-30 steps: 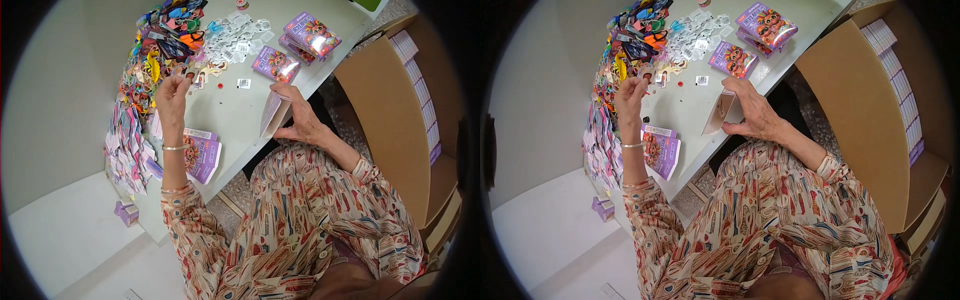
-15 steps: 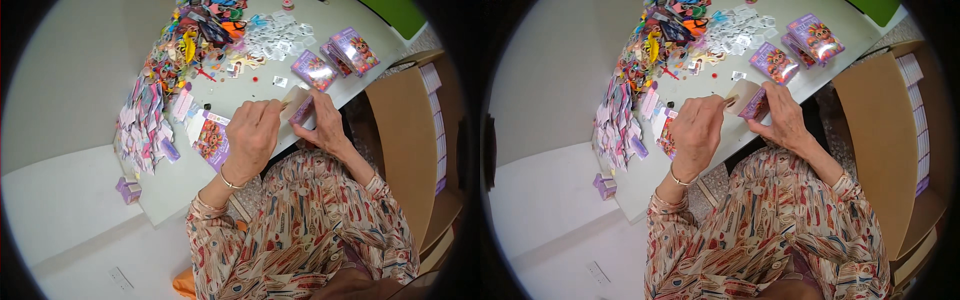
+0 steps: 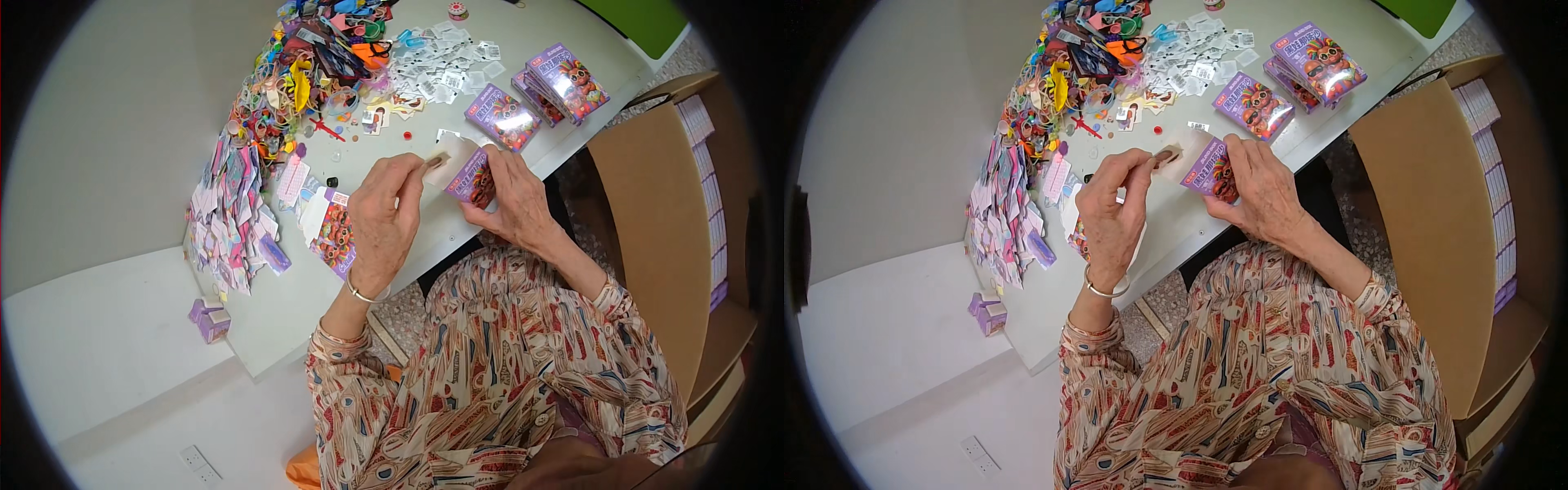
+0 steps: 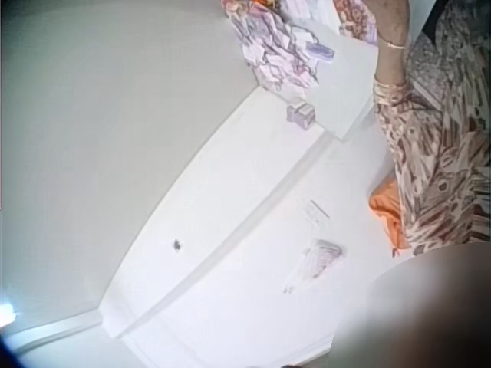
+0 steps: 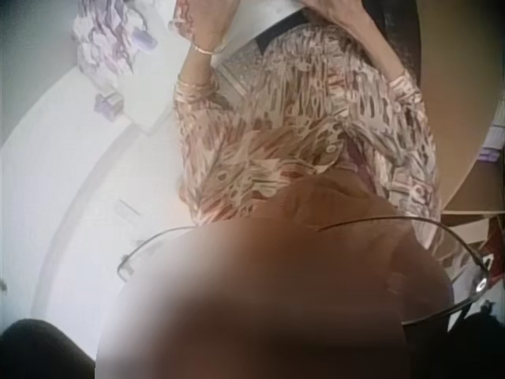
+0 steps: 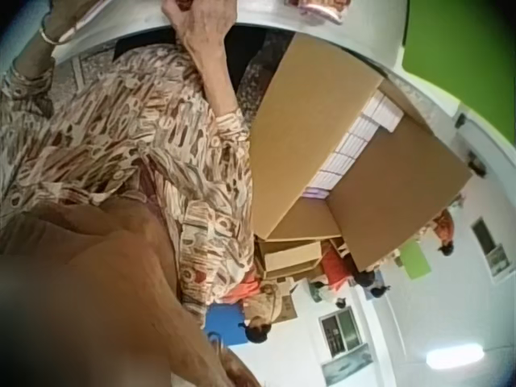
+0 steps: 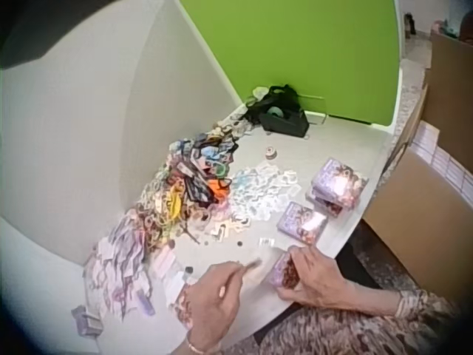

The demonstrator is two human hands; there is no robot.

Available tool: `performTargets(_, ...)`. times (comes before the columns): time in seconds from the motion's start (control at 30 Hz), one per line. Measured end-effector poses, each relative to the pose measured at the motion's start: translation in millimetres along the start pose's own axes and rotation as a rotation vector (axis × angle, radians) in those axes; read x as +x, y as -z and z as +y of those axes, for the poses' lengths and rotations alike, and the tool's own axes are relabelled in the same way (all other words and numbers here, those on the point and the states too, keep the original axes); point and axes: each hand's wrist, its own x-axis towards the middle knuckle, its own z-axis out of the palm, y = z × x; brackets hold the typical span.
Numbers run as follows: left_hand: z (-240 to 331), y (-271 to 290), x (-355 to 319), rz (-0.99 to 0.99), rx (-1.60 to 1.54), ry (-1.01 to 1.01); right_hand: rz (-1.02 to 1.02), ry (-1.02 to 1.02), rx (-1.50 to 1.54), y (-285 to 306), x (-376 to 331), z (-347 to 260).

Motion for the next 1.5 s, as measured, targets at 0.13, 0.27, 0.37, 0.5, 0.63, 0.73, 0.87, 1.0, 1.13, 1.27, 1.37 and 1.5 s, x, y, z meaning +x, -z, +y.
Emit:
performTargets(0.13, -1.0, -3.1, 1.3, -0.005, -0.022, 0.086, -0.007, -0.01, -0.009, -1.9, -1.5, 2.5)
performTargets(0.27, 6.0, -6.7, 0.9, -0.012, 0.008, 0.015, 0.026, 0.036, 0.0, -0.7, 0.8, -1.9)
performTargets(0.37, 7.3, -4.6, 7.8, 0.025, -0.088, 0.081, 0.014, 0.027, -0.001, -1.6, -0.3, -2.1)
performTargets(0.5, -29.7, 6.3, 33.8, 0.069, -0.325, 0.249, 0.002, -0.033, 0.022, -0.5, -2.6, 1.7)
performTargets(0.63, -106.1, 45.9, 53.3, 0.178, -0.226, 0.252, 0.027, -0.025, 0.046, -2.7, -5.1, 5.3)
performTargets(0.73, -150.6, 83.6, 40.1, -0.279, 0.428, 0.314, -0.012, -0.045, 0.05, -0.4, -2.5, 0.4)
performTargets(0.87, -178.3, 82.1, 24.9, -0.51, 0.663, 0.339, -0.024, -0.01, 0.014, -1.7, -0.6, -0.6)
performTargets(1.0, -187.7, 64.5, 24.0, -0.543, 0.601, 0.343, -0.007, 0.003, 0.012, -1.2, -1.7, 1.0)
performTargets(1.13, -211.6, 61.5, 36.3, -0.369, 0.257, 0.304, -0.01, -0.012, -0.005, -2.5, -0.7, 2.0)
performTargets(1.27, -236.7, 61.2, 59.6, -0.103, 0.348, 0.465, -0.015, 0.021, -0.012, -3.4, 1.8, -2.1)
performTargets(1.37, -237.5, 42.6, 82.0, -0.176, 0.565, 0.592, -0.015, -0.003, -0.026, -3.4, -0.5, 0.5)
performTargets(1.5, -244.3, 35.4, 89.1, -0.224, 0.68, 0.511, -0.022, 0.014, -0.027, -3.9, -0.8, -1.2)
